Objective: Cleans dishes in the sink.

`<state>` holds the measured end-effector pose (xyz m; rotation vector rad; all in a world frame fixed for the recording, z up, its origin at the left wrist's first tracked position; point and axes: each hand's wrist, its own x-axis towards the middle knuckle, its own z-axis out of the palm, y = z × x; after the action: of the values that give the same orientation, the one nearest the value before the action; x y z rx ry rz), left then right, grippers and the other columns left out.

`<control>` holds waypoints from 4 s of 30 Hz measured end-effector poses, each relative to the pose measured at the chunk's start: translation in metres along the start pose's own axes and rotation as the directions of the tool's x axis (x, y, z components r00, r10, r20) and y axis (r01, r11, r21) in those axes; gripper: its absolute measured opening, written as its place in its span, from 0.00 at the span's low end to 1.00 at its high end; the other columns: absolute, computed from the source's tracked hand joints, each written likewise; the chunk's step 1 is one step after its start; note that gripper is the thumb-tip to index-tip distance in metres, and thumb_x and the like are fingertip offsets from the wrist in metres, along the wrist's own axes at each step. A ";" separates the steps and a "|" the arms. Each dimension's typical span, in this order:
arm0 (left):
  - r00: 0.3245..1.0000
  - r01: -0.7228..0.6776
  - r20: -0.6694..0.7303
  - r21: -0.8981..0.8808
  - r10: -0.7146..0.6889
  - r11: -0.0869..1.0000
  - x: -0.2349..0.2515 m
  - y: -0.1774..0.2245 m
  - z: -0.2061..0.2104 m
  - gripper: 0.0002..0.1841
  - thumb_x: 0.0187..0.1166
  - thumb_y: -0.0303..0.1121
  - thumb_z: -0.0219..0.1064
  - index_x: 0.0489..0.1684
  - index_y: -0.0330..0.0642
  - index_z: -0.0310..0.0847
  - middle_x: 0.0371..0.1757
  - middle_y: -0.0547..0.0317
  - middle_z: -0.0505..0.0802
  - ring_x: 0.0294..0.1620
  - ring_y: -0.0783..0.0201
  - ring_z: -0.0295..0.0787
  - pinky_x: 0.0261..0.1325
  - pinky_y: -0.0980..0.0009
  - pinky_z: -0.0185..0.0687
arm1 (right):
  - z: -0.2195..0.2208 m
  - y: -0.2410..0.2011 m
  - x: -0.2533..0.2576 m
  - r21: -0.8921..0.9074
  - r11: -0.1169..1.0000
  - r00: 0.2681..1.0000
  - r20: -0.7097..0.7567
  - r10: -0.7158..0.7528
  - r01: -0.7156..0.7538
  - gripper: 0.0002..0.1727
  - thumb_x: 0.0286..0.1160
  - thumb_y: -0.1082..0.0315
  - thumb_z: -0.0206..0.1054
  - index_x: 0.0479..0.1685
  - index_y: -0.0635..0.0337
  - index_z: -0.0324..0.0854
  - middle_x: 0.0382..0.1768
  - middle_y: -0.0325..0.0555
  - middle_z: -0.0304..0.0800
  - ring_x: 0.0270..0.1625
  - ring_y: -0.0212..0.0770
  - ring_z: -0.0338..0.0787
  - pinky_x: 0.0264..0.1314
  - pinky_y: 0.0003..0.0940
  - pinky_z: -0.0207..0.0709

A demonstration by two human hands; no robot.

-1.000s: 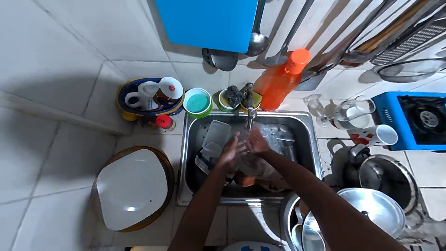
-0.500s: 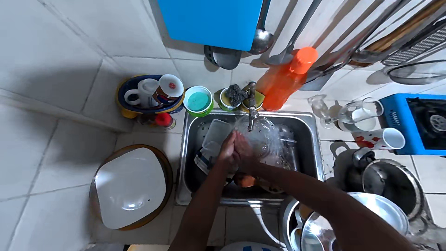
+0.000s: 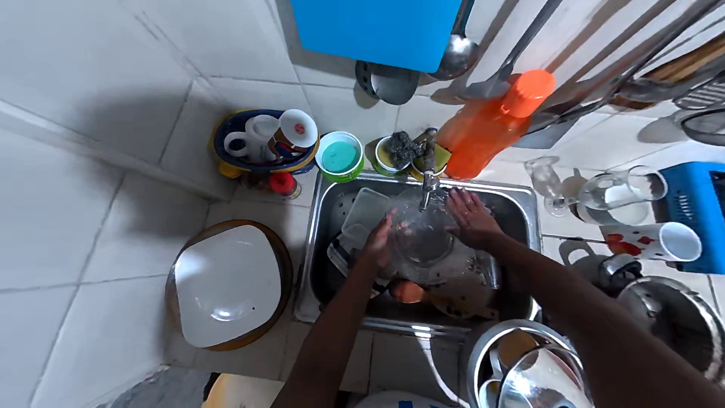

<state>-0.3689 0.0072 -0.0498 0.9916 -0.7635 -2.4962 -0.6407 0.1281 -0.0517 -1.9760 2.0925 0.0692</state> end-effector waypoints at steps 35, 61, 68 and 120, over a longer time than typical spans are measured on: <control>0.999 -0.033 -0.047 -0.293 0.020 0.956 -0.001 -0.020 0.011 0.23 0.94 0.52 0.42 0.68 0.52 0.77 0.41 0.59 0.92 0.35 0.67 0.89 0.40 0.69 0.88 | 0.018 -0.140 -0.009 0.252 0.906 0.937 -0.009 -0.348 0.339 0.40 0.91 0.48 0.48 0.95 0.63 0.48 0.95 0.56 0.46 0.98 0.50 0.44 0.99 0.51 0.33; 0.927 0.219 -0.261 -0.207 -0.269 0.954 -0.030 -0.013 0.032 0.26 0.96 0.47 0.37 0.79 0.37 0.64 0.52 0.39 0.89 0.47 0.49 0.92 0.51 0.57 0.89 | -0.047 0.010 -0.082 0.080 0.956 0.957 0.057 -0.285 0.280 0.31 0.61 0.76 0.77 0.71 0.48 0.88 0.86 0.56 0.71 0.92 0.62 0.61 0.91 0.60 0.56; 0.908 0.332 -0.202 -0.189 -0.367 0.924 -0.020 -0.011 0.048 0.15 0.88 0.31 0.51 0.64 0.34 0.77 0.43 0.46 0.91 0.37 0.58 0.91 0.45 0.66 0.90 | -0.117 -0.017 -0.116 0.476 0.804 0.930 -0.266 -0.255 0.356 0.07 0.72 0.74 0.71 0.40 0.60 0.95 0.45 0.47 0.98 0.57 0.47 0.94 0.76 0.52 0.78; 0.739 0.100 -0.664 0.274 0.113 0.956 -0.137 -0.026 -0.017 0.28 0.96 0.52 0.40 0.46 0.37 0.78 0.24 0.62 0.79 0.19 0.70 0.73 0.24 0.73 0.74 | -0.091 -0.115 -0.044 0.829 -0.102 0.831 0.555 0.036 -0.550 0.05 0.89 0.69 0.59 0.52 0.62 0.74 0.35 0.45 0.94 0.36 0.38 0.96 0.41 0.29 0.90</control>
<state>-0.2645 0.0897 -0.0046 1.8494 -0.8802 -1.7917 -0.5402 0.1429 0.0625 -0.3983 1.3690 -0.7614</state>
